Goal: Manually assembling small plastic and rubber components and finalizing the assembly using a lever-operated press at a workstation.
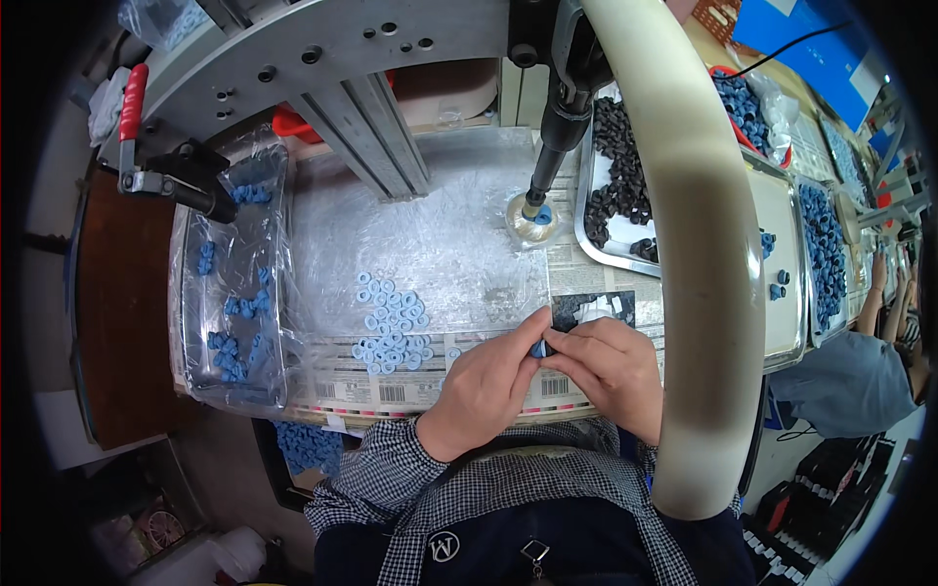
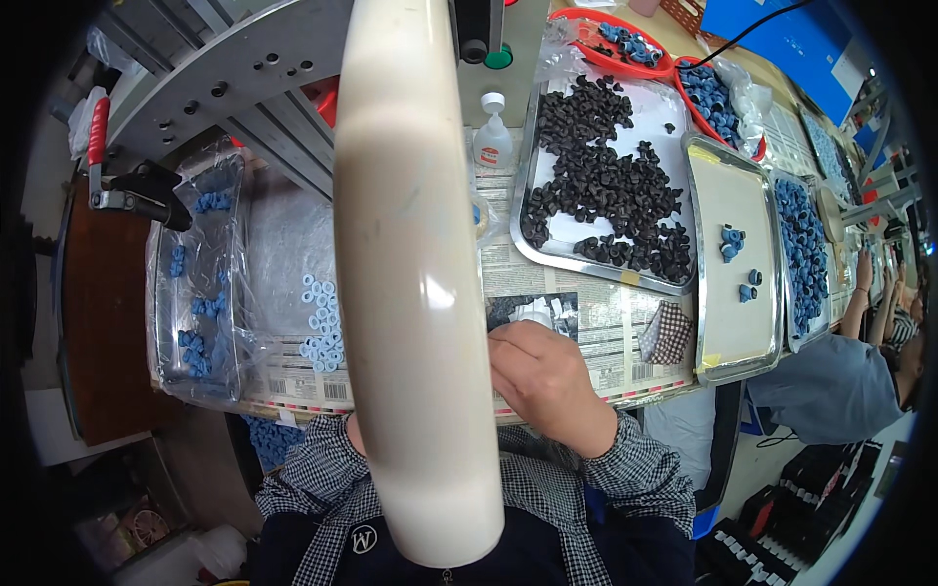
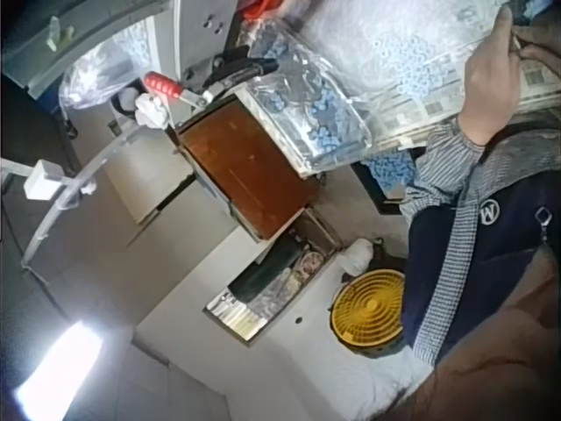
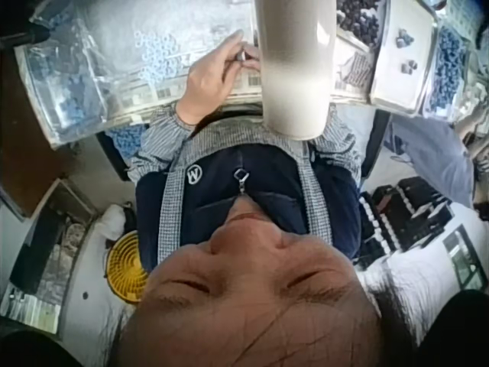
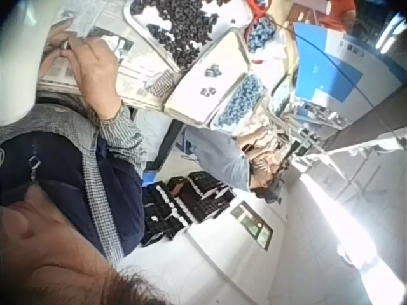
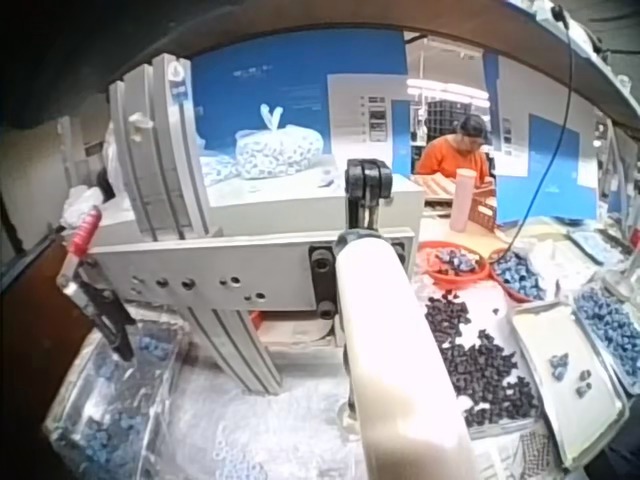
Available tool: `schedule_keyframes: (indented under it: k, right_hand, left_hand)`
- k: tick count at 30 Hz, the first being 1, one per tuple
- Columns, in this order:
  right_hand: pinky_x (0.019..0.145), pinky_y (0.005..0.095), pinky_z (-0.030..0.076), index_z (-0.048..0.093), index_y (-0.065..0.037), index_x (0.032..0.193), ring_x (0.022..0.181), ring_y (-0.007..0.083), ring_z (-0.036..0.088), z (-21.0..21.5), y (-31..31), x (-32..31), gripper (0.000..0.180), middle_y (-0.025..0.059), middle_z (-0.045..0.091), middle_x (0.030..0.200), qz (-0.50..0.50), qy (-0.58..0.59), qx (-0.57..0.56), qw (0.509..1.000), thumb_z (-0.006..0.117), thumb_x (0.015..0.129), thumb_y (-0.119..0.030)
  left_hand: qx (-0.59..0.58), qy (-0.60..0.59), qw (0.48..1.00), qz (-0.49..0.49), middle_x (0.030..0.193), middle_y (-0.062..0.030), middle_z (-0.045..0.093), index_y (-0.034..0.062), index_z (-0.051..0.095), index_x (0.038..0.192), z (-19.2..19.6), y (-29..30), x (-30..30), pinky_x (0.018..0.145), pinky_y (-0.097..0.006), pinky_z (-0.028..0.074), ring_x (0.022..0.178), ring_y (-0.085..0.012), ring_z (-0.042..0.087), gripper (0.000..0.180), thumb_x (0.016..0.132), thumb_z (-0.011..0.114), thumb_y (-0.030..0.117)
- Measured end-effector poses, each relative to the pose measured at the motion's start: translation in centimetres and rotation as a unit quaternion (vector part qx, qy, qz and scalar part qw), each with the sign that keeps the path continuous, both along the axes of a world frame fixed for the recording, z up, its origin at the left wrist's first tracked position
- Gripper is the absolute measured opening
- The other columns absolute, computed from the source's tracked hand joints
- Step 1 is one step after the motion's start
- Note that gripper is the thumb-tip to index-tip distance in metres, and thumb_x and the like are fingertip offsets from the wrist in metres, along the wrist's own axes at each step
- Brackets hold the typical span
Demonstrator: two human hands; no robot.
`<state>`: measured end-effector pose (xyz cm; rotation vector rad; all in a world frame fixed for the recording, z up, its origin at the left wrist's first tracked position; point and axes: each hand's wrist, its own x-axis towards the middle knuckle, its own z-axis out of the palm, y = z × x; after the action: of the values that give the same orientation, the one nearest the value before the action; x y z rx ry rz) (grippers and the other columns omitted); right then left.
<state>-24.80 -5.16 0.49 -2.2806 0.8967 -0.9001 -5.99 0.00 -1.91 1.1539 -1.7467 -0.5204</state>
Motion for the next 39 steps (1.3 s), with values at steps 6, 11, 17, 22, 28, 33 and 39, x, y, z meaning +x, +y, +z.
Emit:
schedule_keyframes:
  k: [6, 11, 17, 22, 28, 33, 39]
  right_hand:
    - [0.06, 0.0315, 0.053, 0.074, 0.0, 0.108, 0.071, 0.0221, 0.066, 0.1, 0.0, 0.3, 0.036, 0.0113, 0.067, 0.085, -0.021, 0.002, -0.031, 0.999, 0.084, 0.075, -0.009]
    - [0.062, 0.0282, 0.05, 0.072, 0.001, 0.11, 0.07, 0.016, 0.062, 2.1, -1.5, -3.0, 0.027, 0.009, 0.066, 0.086, -0.156, -0.101, 0.073, 0.98, 0.076, 0.083, 0.0]
    - [0.065, 0.0298, 0.051, 0.072, -0.001, 0.107, 0.072, 0.0191, 0.065, 1.9, -7.4, -2.2, 0.019, 0.0101, 0.066, 0.086, -0.082, -0.071, 0.023, 0.994, 0.071, 0.088, -0.003]
    - [0.079, 0.0412, 0.055, 0.07, -0.005, 0.111, 0.092, 0.0346, 0.067, 1.5, -9.6, -2.3, 0.027, 0.0141, 0.067, 0.101, -0.08, 0.029, -0.041, 0.996, 0.074, 0.086, -0.012]
    - [0.08, 0.0464, 0.053, 0.061, -0.003, 0.106, 0.096, 0.0403, 0.063, -1.2, -12.1, 4.1, 0.026, 0.0179, 0.06, 0.105, 0.015, 0.079, -0.054, 0.995, 0.073, 0.087, -0.017]
    - [0.078, 0.0446, 0.052, 0.062, -0.006, 0.104, 0.095, 0.0356, 0.062, 2.1, -9.5, -1.0, 0.022, 0.0146, 0.059, 0.102, -0.068, 0.04, -0.057, 0.995, 0.072, 0.087, -0.015]
    - [0.073, 0.0394, 0.052, 0.063, -0.001, 0.105, 0.08, 0.0313, 0.065, 0.9, -7.9, -19.1, 0.021, 0.0158, 0.062, 0.096, -0.349, 0.117, -0.055, 0.928, 0.071, 0.086, -0.004]
  left_hand:
    - [0.105, 0.055, 0.993, 0.008, 0.114, -0.0199, 0.071, 0.0012, 0.058, 0.137, 0.6, -0.6, 0.5, 0.079, -0.035, 0.06, 0.093, -0.0278, 0.074, 0.051, 0.087, 0.069, -0.003]
    - [0.009, 0.028, 0.995, 0.098, 0.109, -0.015, 0.074, 0.0061, 0.071, 0.121, 3.8, -5.4, 4.5, 0.082, -0.032, 0.061, 0.094, -0.0264, 0.074, 0.035, 0.086, 0.074, 0.003]
    - [-0.385, -0.165, 0.906, -0.057, 0.106, -0.0097, 0.073, 0.0082, 0.076, 0.107, 13.0, -8.0, 1.0, 0.087, -0.039, 0.061, 0.101, -0.0297, 0.073, 0.028, 0.08, 0.075, 0.012]
    - [-0.554, -0.127, 0.817, -0.097, 0.108, -0.0126, 0.071, 0.0028, 0.07, 0.114, 21.3, -14.0, -0.9, 0.09, -0.039, 0.059, 0.105, -0.03, 0.071, 0.031, 0.085, 0.072, 0.014]
    - [-0.367, 0.075, 0.926, -0.046, 0.114, -0.0126, 0.071, -0.0011, 0.067, 0.124, 25.7, -19.0, 0.2, 0.095, -0.034, 0.054, 0.107, -0.021, 0.067, 0.033, 0.091, 0.069, -0.002]
    - [-0.353, 0.146, 0.924, -0.007, 0.116, -0.0169, 0.07, -0.0055, 0.059, 0.13, 23.2, -13.9, 2.5, 0.095, -0.029, 0.055, 0.107, -0.0201, 0.069, 0.039, 0.092, 0.065, -0.009]
    - [0.002, 0.192, 0.981, 0.006, 0.127, -0.0154, 0.063, -0.001, 0.059, 0.115, 8.9, -8.1, 6.1, 0.09, -0.028, 0.053, 0.107, -0.0177, 0.065, 0.028, 0.089, 0.066, -0.01]
